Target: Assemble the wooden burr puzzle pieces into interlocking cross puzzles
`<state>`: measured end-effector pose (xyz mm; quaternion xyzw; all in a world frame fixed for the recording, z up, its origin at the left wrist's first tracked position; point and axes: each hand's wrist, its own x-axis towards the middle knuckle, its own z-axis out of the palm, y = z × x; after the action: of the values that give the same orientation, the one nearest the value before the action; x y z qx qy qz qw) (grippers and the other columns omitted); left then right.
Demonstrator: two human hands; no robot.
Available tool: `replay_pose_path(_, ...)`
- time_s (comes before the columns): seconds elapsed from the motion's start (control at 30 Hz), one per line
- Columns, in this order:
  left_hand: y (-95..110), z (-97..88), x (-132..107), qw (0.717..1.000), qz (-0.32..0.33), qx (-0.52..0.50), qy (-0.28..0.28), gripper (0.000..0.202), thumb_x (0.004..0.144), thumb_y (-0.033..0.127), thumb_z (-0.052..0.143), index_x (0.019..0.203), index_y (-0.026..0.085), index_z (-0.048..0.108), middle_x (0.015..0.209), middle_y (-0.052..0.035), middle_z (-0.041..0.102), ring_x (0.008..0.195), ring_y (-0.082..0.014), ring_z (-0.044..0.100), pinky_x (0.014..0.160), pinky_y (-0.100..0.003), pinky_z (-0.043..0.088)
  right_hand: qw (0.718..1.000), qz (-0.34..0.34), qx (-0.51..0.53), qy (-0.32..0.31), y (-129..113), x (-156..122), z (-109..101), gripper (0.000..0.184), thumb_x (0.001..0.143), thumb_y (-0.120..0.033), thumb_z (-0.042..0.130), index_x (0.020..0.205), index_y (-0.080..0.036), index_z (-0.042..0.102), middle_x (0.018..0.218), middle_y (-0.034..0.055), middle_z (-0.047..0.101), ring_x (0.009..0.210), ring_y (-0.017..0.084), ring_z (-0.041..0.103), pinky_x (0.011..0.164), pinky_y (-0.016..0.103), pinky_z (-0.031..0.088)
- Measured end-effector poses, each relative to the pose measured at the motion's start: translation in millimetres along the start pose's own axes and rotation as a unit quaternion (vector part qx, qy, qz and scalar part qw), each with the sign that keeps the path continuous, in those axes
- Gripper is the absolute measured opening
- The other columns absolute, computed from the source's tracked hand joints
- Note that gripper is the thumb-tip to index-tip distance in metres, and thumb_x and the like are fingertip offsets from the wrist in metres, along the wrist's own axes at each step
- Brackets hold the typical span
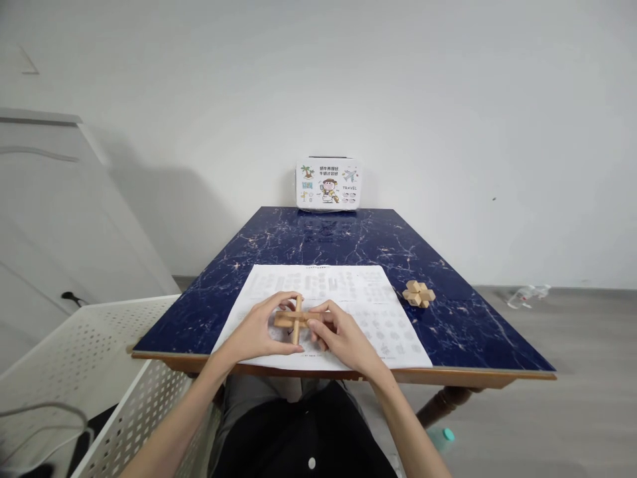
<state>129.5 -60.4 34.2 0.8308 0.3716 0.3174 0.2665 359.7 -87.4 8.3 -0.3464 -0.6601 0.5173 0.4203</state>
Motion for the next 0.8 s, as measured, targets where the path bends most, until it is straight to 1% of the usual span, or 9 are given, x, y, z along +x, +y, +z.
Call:
replay_pose_path(0.1, 0, -0.3, 2, 1.000, -0.022, 0.015, 0.006, 0.086, 0.062, 0.055, 0.092, 0.134, 0.025, 0.056, 0.132, -0.0088, 0.067, 0.121, -0.0318, 0.064, 0.106, -0.045, 0.050, 1.000, 0.016, 0.016, 0.001, 0, 6, -2, 0.037, 0.099, -0.056, 0.060, 0.111, -0.022, 0.057, 0.074, -0.0027, 0.062, 0.056, 0.012, 0.052, 0.056, 0.027, 0.040)
replay_pose_path(0.23, -1, 0.2, 2, 0.998, -0.043, 0.035, 0.017, 0.086, 0.064, 0.060, 0.088, 0.135, 0.025, 0.055, 0.137, -0.0098, 0.065, 0.125, -0.0334, 0.062, 0.109, -0.047, 0.048, 0.999, 0.034, 0.025, 0.009, 2, 10, -3, 0.042, 0.096, -0.059, 0.062, 0.112, -0.021, 0.059, 0.075, -0.0022, 0.062, 0.056, 0.011, 0.052, 0.055, 0.027, 0.040)
replay_pose_path(0.43, -1, 2.1, 3, 0.998, -0.042, 0.033, 0.019, 0.084, 0.063, 0.061, 0.088, 0.133, 0.025, 0.057, 0.134, -0.0090, 0.067, 0.122, -0.0324, 0.064, 0.106, -0.045, 0.051, 0.999, 0.041, 0.002, 0.025, 4, 10, -3, 0.045, 0.094, -0.062, 0.064, 0.109, -0.020, 0.060, 0.072, -0.0031, 0.060, 0.052, 0.011, 0.050, 0.053, 0.027, 0.039)
replay_pose_path(0.53, -1, 1.9, 3, 0.998, -0.040, 0.031, 0.021, 0.085, 0.062, 0.060, 0.089, 0.133, 0.025, 0.058, 0.133, -0.0091, 0.067, 0.121, -0.0327, 0.064, 0.105, -0.045, 0.051, 0.999, 0.041, -0.002, 0.020, 2, 10, -3, 0.045, 0.094, -0.063, 0.064, 0.109, -0.020, 0.061, 0.071, -0.0034, 0.060, 0.052, 0.010, 0.049, 0.053, 0.026, 0.040)
replay_pose_path(0.7, -2, 0.8, 3, 0.999, -0.030, 0.021, 0.017, 0.084, 0.062, 0.058, 0.090, 0.132, 0.025, 0.058, 0.133, -0.0095, 0.067, 0.121, -0.0325, 0.064, 0.106, -0.045, 0.050, 0.998, 0.050, 0.034, 0.000, -5, 9, -2, 0.046, 0.092, -0.062, 0.066, 0.110, -0.020, 0.060, 0.073, -0.0033, 0.061, 0.053, 0.010, 0.050, 0.054, 0.025, 0.040)
replay_pose_path(0.8, -1, 0.3, 2, 1.000, -0.024, 0.008, 0.014, 0.082, 0.061, 0.053, 0.092, 0.130, 0.024, 0.058, 0.127, -0.0087, 0.069, 0.118, -0.0312, 0.066, 0.104, -0.044, 0.052, 0.997, 0.067, 0.047, 0.005, -8, 8, 1, 0.047, 0.090, -0.064, 0.067, 0.108, -0.021, 0.059, 0.072, -0.0034, 0.061, 0.054, 0.011, 0.052, 0.056, 0.027, 0.041)
